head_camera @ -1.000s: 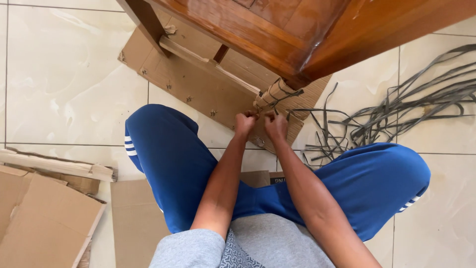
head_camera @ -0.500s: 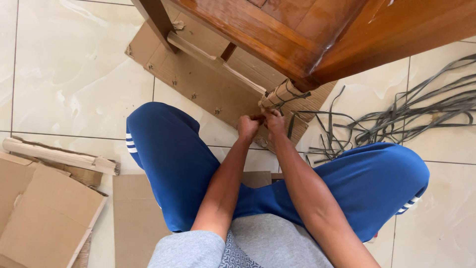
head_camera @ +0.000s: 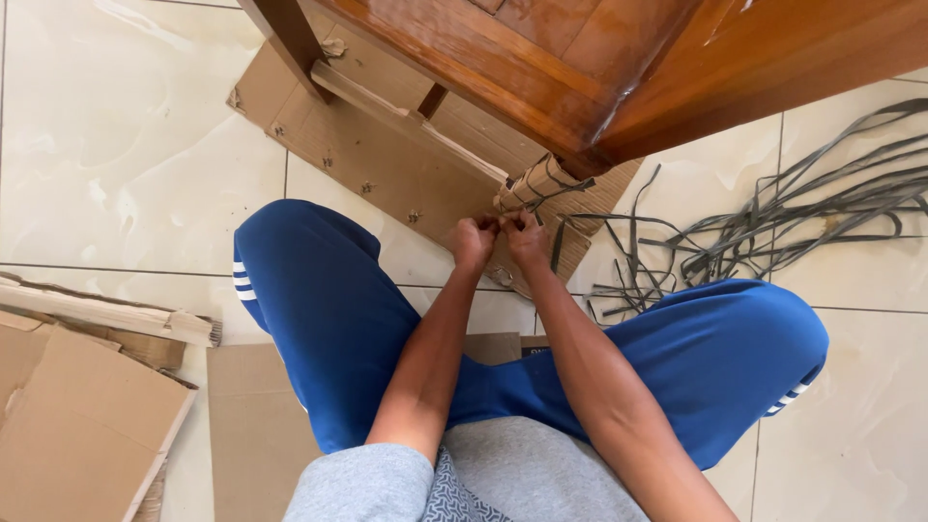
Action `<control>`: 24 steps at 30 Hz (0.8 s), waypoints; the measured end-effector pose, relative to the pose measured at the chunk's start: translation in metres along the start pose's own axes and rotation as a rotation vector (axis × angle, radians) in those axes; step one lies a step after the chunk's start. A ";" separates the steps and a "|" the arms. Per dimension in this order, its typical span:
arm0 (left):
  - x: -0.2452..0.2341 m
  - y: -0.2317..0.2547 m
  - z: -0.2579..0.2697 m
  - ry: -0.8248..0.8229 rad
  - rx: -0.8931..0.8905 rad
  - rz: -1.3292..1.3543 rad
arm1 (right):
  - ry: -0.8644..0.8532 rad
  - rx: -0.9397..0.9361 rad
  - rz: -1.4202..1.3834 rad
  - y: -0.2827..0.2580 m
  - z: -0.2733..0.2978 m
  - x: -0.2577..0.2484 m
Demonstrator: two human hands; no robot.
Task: Wrapping the legs of a wooden chair with plastic strips for protection.
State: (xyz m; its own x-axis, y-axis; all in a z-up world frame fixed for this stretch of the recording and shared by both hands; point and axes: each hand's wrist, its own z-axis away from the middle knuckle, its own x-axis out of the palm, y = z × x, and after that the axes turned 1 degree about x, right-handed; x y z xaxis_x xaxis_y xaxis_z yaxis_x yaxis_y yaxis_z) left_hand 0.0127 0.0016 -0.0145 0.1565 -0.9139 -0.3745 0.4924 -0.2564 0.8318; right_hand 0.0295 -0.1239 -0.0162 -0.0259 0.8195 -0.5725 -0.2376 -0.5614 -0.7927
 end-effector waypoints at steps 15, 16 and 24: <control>-0.013 0.013 0.019 0.022 0.199 -0.072 | 0.064 -0.390 0.156 -0.054 0.036 -0.028; -0.019 0.023 0.022 0.009 0.193 -0.124 | 0.070 -0.382 0.145 -0.054 0.037 -0.029; -0.026 0.040 0.023 -0.019 0.190 -0.289 | 0.176 -0.371 0.182 -0.058 0.042 -0.029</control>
State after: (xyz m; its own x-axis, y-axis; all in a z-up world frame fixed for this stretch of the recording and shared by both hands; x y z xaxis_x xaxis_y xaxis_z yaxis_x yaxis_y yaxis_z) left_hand 0.0089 0.0076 0.0382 0.0171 -0.8001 -0.5996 0.3453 -0.5580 0.7546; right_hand 0.0036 -0.1101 0.0551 0.1382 0.6893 -0.7112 0.1208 -0.7245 -0.6786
